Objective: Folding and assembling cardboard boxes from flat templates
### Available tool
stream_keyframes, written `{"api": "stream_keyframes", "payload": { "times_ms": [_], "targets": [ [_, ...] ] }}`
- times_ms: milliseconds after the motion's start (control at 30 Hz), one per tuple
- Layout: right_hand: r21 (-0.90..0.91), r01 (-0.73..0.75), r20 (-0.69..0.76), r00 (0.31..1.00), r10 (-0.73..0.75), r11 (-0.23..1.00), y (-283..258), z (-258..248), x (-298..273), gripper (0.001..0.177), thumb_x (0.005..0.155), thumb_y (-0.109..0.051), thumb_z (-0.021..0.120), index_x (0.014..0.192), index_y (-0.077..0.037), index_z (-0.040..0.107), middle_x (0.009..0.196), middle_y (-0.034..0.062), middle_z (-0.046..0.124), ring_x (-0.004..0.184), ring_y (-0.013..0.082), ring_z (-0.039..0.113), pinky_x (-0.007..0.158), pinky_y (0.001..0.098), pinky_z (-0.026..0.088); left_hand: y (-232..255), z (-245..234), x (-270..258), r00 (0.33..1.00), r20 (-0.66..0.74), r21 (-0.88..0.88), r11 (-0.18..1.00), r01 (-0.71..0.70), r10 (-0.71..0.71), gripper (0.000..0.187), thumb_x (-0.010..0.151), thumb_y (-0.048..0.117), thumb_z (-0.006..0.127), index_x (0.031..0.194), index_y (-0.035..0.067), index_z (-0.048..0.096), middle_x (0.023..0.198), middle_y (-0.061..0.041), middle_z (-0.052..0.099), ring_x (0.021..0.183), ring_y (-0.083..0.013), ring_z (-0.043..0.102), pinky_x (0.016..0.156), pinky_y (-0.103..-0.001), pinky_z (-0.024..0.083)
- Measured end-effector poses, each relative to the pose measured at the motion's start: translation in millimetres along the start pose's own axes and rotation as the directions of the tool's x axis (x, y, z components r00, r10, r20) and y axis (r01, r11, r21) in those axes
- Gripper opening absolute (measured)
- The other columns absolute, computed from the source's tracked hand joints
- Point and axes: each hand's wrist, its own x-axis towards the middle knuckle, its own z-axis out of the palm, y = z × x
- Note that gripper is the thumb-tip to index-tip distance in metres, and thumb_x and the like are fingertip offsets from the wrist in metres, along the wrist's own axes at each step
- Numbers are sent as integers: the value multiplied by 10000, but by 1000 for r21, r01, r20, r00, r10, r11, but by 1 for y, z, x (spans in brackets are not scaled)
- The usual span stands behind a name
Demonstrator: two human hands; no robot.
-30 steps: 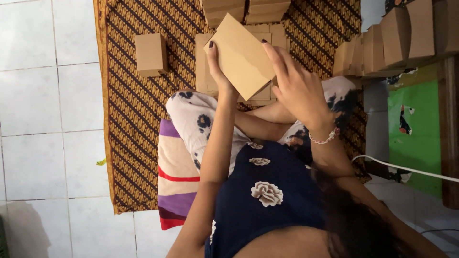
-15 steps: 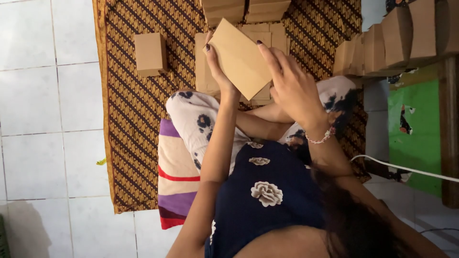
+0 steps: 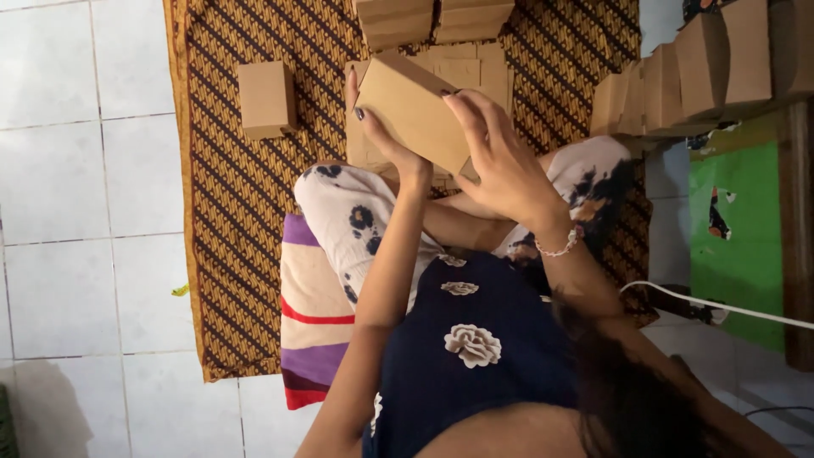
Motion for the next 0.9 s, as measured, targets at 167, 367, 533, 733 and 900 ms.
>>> {"api": "stream_keyframes", "payload": {
  "times_ms": [167,367,533,733,900],
  "targets": [
    [179,-42,-137,988,67,983,12,24,3,962,766,-102,926,1536,-97,349,1416,193,365,1264,526,493,790,589,627,16,-1,-5,937,-150,-278,923,267,-317,580,976,728,567,1206,216,714,1131,-69,714,935,-171,703,904,-330,578],
    [133,87,-331,943,-38,987,26,28,2,935,639,143,900,1447,-81,487,1437,177,412,1385,475,398,972,611,555,20,-19,-2,945,118,-137,937,321,-306,712,1007,769,502,1505,261,534,1703,-212,158,1546,-520,66,1169,-787,144],
    [104,176,-363,923,-127,979,46,52,-4,879,651,219,819,1386,-148,505,1471,150,399,1427,480,315,999,584,542,63,-33,-4,866,266,32,902,431,-423,745,1022,695,540,1572,205,425,1661,-275,72,1456,-643,-64,1080,-838,150],
    [116,216,-359,919,-162,969,60,87,-17,909,645,257,763,1392,-198,513,1519,121,392,1470,474,263,1118,629,421,57,-55,-10,875,201,290,880,378,-441,726,1067,502,607,1661,341,221,1624,-338,230,1425,-513,334,975,-666,473],
    [118,206,-362,920,-152,971,61,94,-19,919,648,276,727,1405,-201,517,1522,115,406,1478,459,268,1151,606,401,59,-56,-10,903,219,297,906,300,-371,619,1103,375,568,1651,326,283,1609,-317,299,1394,-514,460,921,-616,575]
  ]
}}
